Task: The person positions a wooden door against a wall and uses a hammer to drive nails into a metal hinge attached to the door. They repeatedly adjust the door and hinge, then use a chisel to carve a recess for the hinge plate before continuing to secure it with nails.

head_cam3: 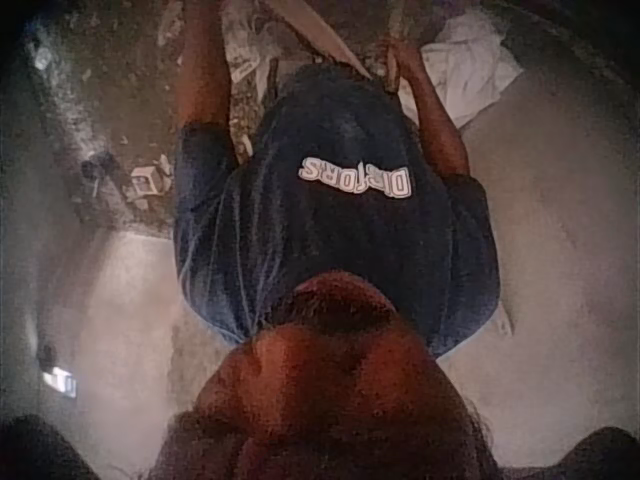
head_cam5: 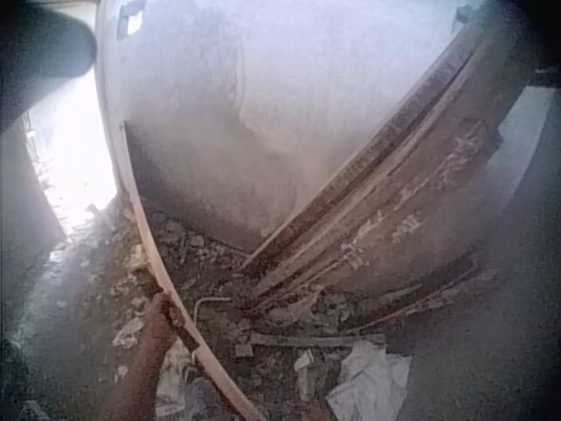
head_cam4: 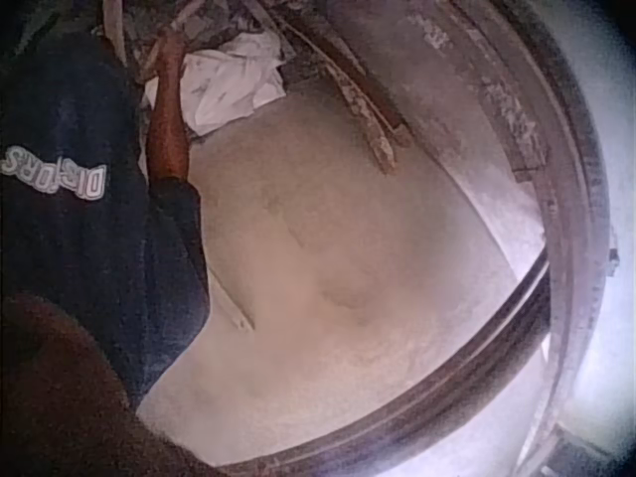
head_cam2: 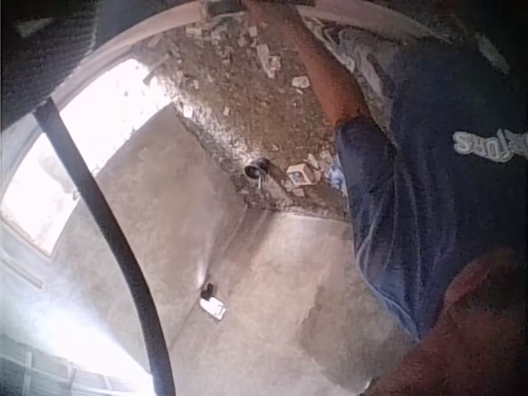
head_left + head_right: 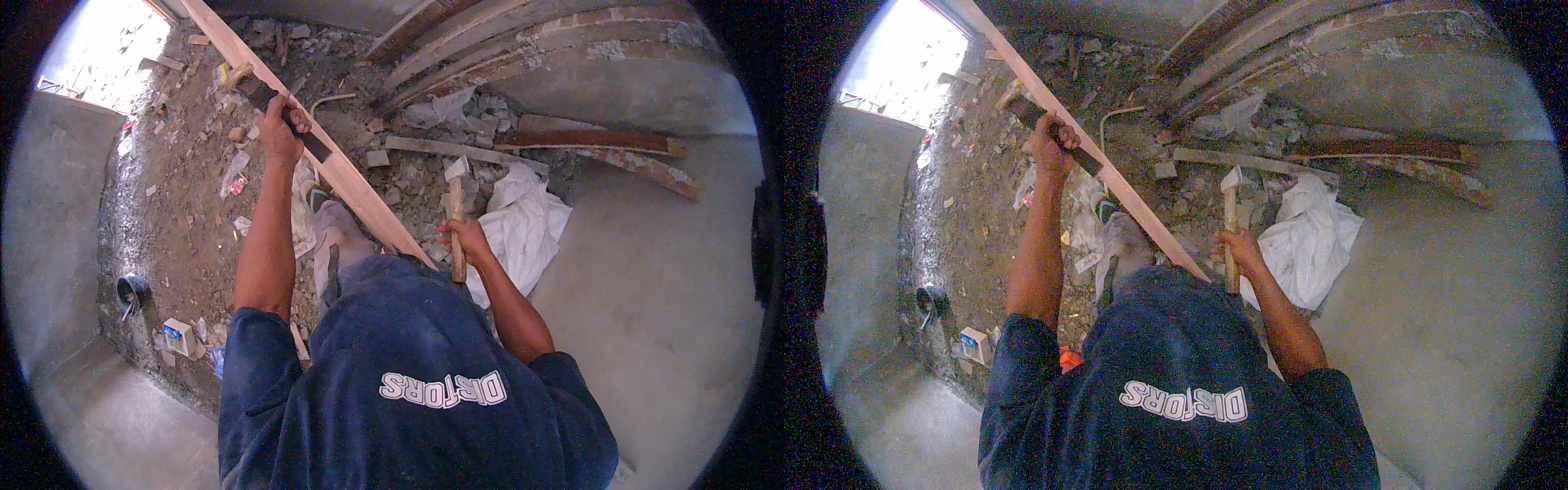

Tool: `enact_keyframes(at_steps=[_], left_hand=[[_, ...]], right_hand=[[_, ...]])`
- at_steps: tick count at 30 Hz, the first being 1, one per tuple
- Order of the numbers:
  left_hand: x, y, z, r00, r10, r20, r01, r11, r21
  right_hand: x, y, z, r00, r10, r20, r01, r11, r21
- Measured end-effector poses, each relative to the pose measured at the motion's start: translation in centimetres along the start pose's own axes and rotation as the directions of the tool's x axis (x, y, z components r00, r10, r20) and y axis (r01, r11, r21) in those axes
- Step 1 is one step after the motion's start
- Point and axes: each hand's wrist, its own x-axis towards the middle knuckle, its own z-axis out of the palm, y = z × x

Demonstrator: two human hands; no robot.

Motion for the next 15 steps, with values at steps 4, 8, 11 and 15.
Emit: enact_keyframes(at_steps=[4, 8, 11, 15], left_hand=[[-0.1, 0.0, 0.8, 0.999, -0.017, 0.044, 0.017, 1.000, 0.009], [-0.2, 0.0, 1.1, 0.997, -0.023, 0.076, 0.020, 0.999, 0.035], [-0.2, -0.1, 1.4, 0.997, -0.016, 0.074, 0.011, 0.997, 0.070], [-0.5, -0.4, 2.3, 0.999, -0.026, 0.045, 0.022, 0.996, 0.089]], right_hand=[[0.8, 0.8, -0.7, 1.000, 0.001, 0.026, -0.001, 1.000, 0.005], [1.1, 1.0, -0.7, 1.000, 0.006, 0.024, -0.006, 1.000, -0.010], [1.5, 1.2, -0.9, 1.000, 0.002, 0.030, -0.002, 1.000, -0.015], [2.2, 2.0, -1.5, 1.000, -0.021, 0.019, 0.021, 1.000, 0.006]])
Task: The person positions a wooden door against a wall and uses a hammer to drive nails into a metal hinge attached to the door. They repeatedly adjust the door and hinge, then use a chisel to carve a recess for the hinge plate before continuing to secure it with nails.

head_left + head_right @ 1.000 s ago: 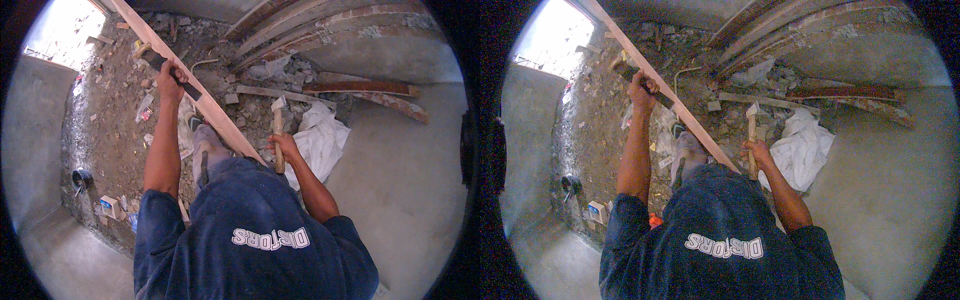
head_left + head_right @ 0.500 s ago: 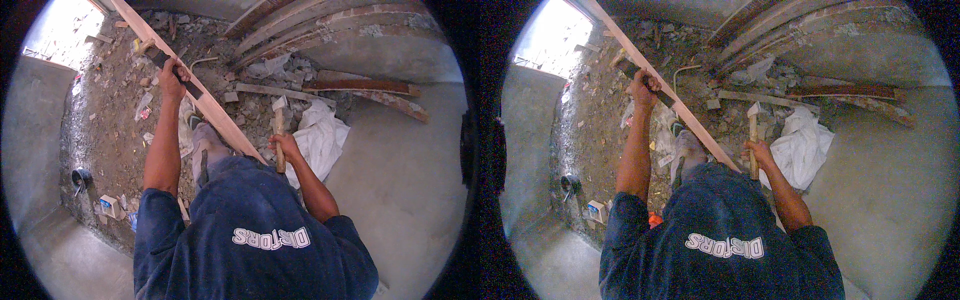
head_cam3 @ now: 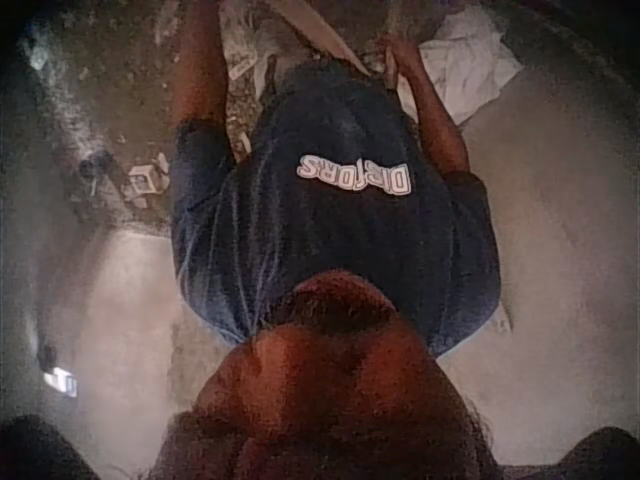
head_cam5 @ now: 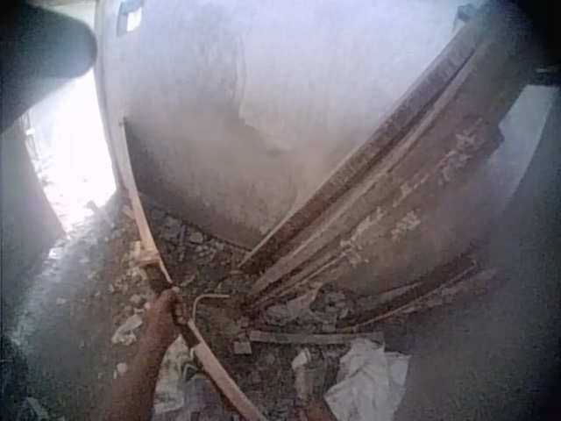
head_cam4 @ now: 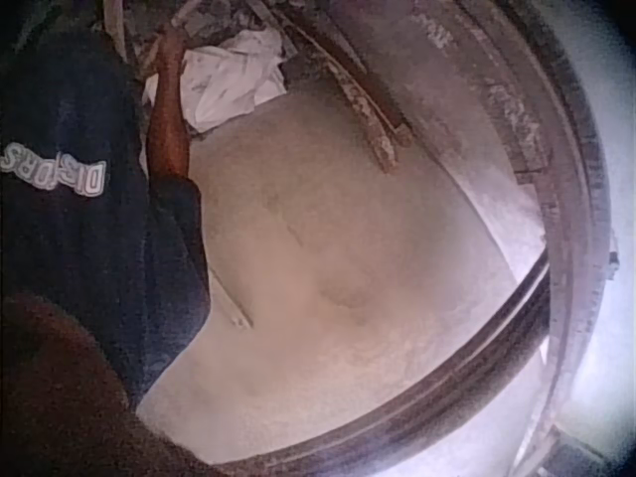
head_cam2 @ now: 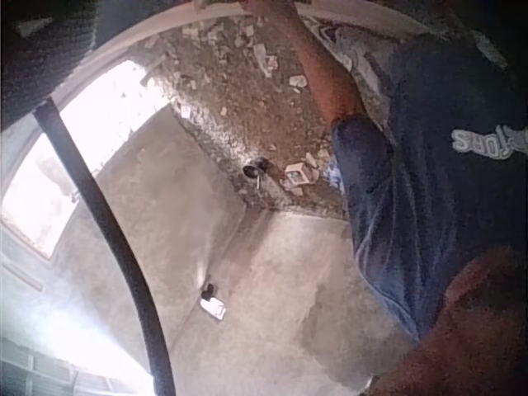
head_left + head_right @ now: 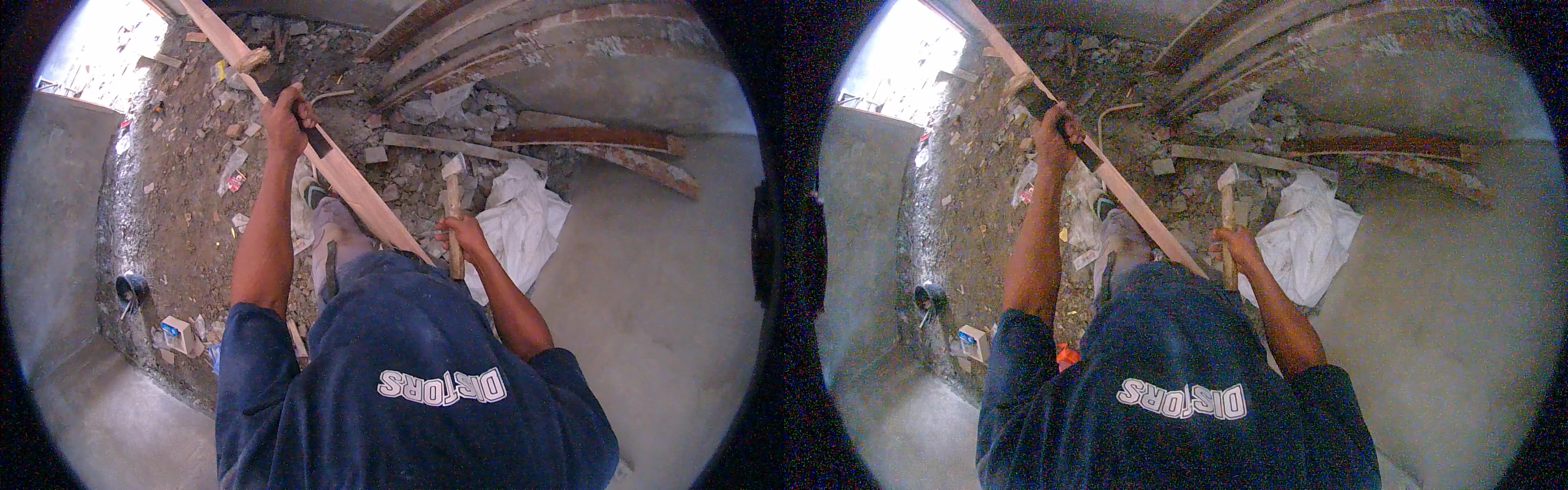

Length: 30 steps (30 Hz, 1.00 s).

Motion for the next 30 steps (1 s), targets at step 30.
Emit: enact_keyframes(at_steps=[30], left_hand=[[0.0, -0.9, 0.5, 0.995, 0.051, -0.083, -0.049, 0.998, 0.025]], right_hand=[[-1.0, -1.1, 0.4, 0.997, 0.072, 0.008, -0.071, 0.994, -0.079]])
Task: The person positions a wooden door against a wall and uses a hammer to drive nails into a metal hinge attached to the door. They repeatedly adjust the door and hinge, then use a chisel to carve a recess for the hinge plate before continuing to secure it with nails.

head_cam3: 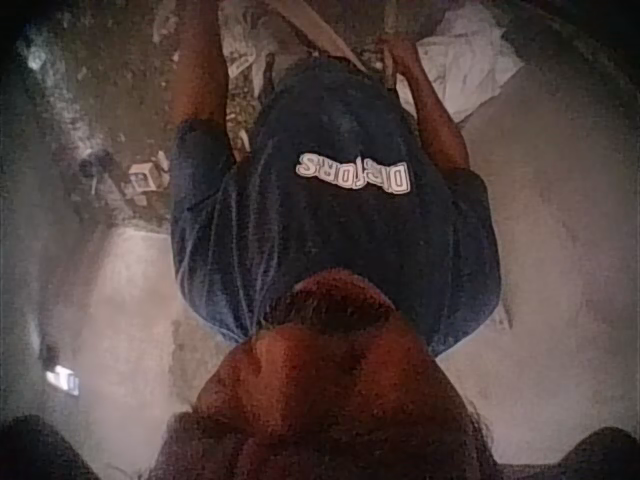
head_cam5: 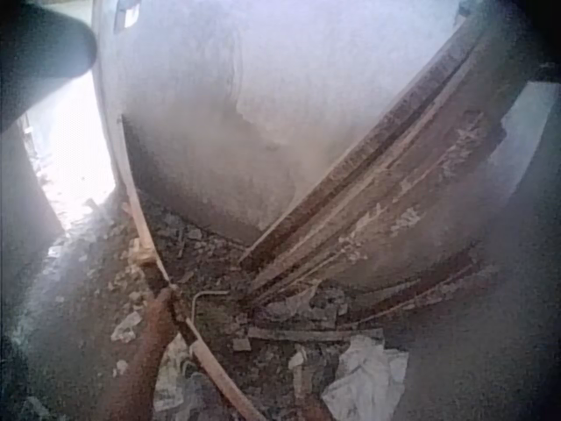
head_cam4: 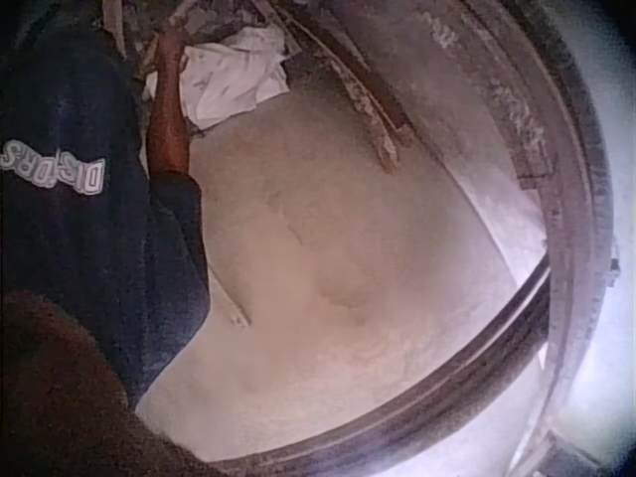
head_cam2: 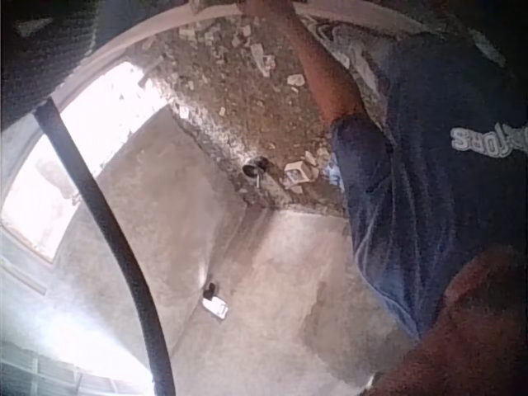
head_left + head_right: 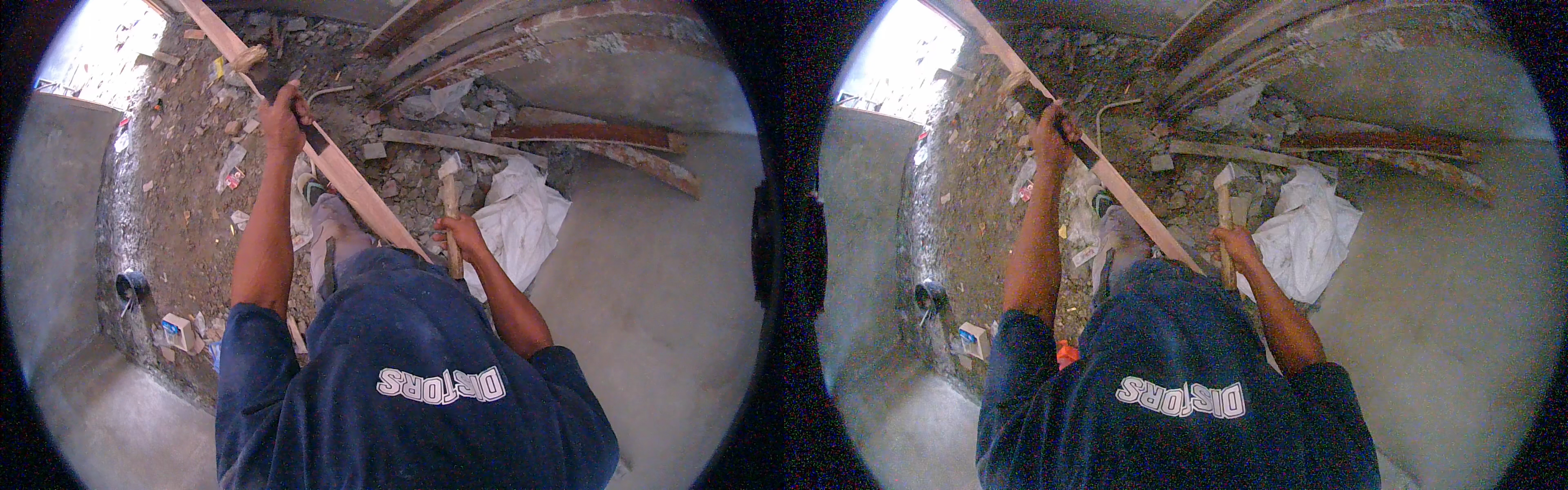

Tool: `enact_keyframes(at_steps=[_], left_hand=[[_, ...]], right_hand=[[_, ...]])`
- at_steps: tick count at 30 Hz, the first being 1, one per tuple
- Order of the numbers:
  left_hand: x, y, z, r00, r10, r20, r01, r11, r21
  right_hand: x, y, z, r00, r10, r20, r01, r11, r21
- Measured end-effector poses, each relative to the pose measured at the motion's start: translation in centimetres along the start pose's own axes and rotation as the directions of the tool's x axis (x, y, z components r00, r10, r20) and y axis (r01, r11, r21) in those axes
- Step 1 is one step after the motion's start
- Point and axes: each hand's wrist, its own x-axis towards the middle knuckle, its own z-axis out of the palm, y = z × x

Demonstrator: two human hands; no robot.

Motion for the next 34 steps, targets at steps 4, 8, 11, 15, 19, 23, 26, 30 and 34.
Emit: enact_keyframes(at_steps=[4, 8, 11, 15, 19, 23, 26, 30, 34], left_hand=[[0.2, -0.2, -0.3, 0.999, 0.024, 0.040, -0.027, 0.996, 0.082], [-0.6, -0.2, 0.9, 0.999, 0.025, 0.046, -0.030, 0.992, 0.123], [-1.2, -0.2, 0.9, 0.996, 0.080, 0.045, -0.087, 0.981, 0.176], [-1.8, -0.2, 0.8, 0.992, 0.118, 0.048, -0.123, 0.984, 0.131], [-1.9, -0.3, 0.6, 0.983, 0.159, 0.092, -0.171, 0.976, 0.136], [-1.8, -0.6, 0.1, 0.982, 0.155, 0.105, -0.171, 0.970, 0.173], [-0.7, -1.0, -1.1, 0.984, 0.156, 0.091, -0.168, 0.974, 0.154], [-1.2, -0.9, -1.5, 0.974, 0.215, 0.069, -0.195, 0.955, -0.222], [-1.4, 0.4, -3.1, 0.939, 0.333, 0.081, -0.342, 0.927, 0.153]], right_hand=[[0.2, 0.4, -0.2, 1.000, -0.010, -0.012, 0.011, 1.000, 0.017], [0.1, 0.4, -0.2, 0.999, -0.039, -0.030, 0.039, 0.999, -0.009], [-0.9, -0.9, 0.2, 0.993, -0.105, -0.058, 0.092, 0.977, -0.193], [-2.9, -4.5, 0.9, 0.966, -0.255, -0.041, 0.191, 0.812, -0.551], [-3.3, -7.0, 2.4, 0.846, -0.532, 0.004, 0.450, 0.712, -0.539], [-8.2, -12.7, 5.3, 0.775, -0.612, 0.154, 0.619, 0.690, -0.374], [-9.9, -14.2, 6.5, 0.741, -0.651, 0.164, 0.655, 0.649, -0.387], [-9.7, -13.0, 5.6, 0.779, -0.607, 0.156, 0.609, 0.676, -0.415], [-10.5, -12.4, 5.2, 0.788, -0.604, 0.120, 0.587, 0.680, -0.439]])
